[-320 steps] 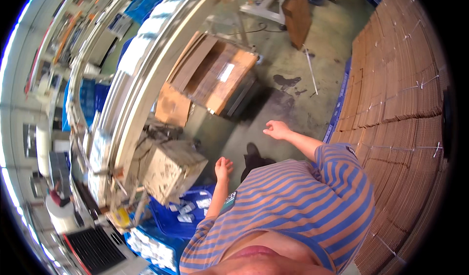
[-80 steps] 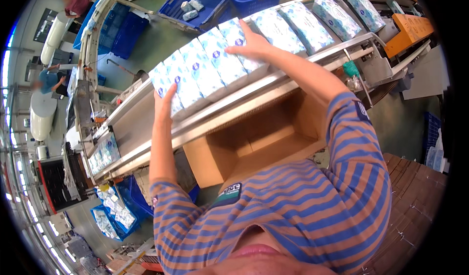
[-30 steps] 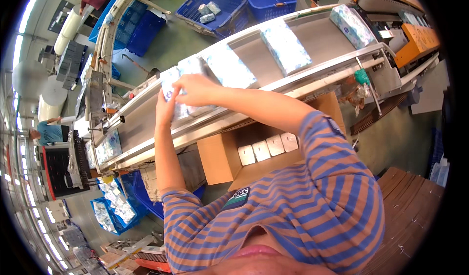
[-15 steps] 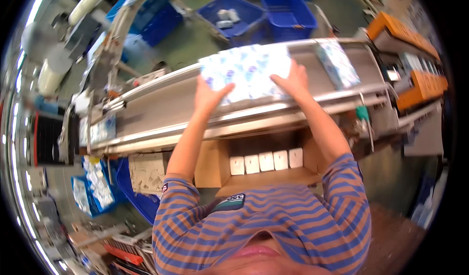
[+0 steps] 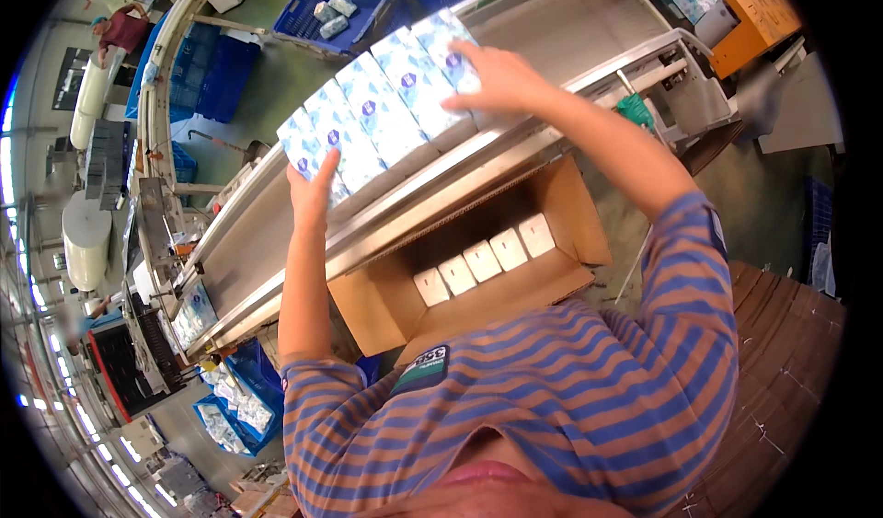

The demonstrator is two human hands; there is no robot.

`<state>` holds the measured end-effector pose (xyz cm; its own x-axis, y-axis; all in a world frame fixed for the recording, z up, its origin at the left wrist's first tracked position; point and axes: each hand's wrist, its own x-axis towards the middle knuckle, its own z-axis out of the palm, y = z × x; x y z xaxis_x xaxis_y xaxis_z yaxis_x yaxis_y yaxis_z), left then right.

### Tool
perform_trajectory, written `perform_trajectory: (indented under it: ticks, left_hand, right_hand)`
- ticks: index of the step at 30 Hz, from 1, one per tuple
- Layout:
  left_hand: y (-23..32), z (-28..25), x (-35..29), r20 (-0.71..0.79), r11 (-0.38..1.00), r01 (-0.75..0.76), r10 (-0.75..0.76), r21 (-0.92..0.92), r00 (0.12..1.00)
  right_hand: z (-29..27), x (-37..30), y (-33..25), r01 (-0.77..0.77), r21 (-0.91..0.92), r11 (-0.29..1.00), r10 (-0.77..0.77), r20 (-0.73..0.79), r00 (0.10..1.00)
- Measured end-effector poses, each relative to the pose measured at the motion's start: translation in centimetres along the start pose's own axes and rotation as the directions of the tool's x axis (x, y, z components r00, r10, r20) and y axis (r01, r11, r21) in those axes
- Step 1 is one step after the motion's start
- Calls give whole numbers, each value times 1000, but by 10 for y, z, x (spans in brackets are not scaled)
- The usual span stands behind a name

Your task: The person repeatedly picks up stacks of white packaged items from a conveyor belt and places them into a cardboard box. The person then closes the box, moves it to a nearby cart, and retrieves a new box to continue the packing process.

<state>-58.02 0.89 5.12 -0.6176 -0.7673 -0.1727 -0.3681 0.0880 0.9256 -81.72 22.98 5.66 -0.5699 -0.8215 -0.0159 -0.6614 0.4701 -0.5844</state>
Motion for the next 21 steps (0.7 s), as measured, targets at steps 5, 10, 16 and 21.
perform_trajectory:
  ticks: [5,10,16,21]
  left_hand:
    - [-9,-31,-6,-59,966,170,-184,-194,981]
    - [32,-49,-95,-156,982,-178,166,-67,974]
    - [37,-55,-232,178,980,197,-193,-4,965]
    - [-58,-3,-194,200,710,697,-672,-100,713]
  right_hand:
    - [10,39,-7,23,431,902,-5,-42,999]
    - [-57,-54,-48,168,280,945,-122,-175,977]
    - [-64,-180,-72,-356,260,898,184,512,839]
    - [64,-160,20,-545,152,824,351,619,703]
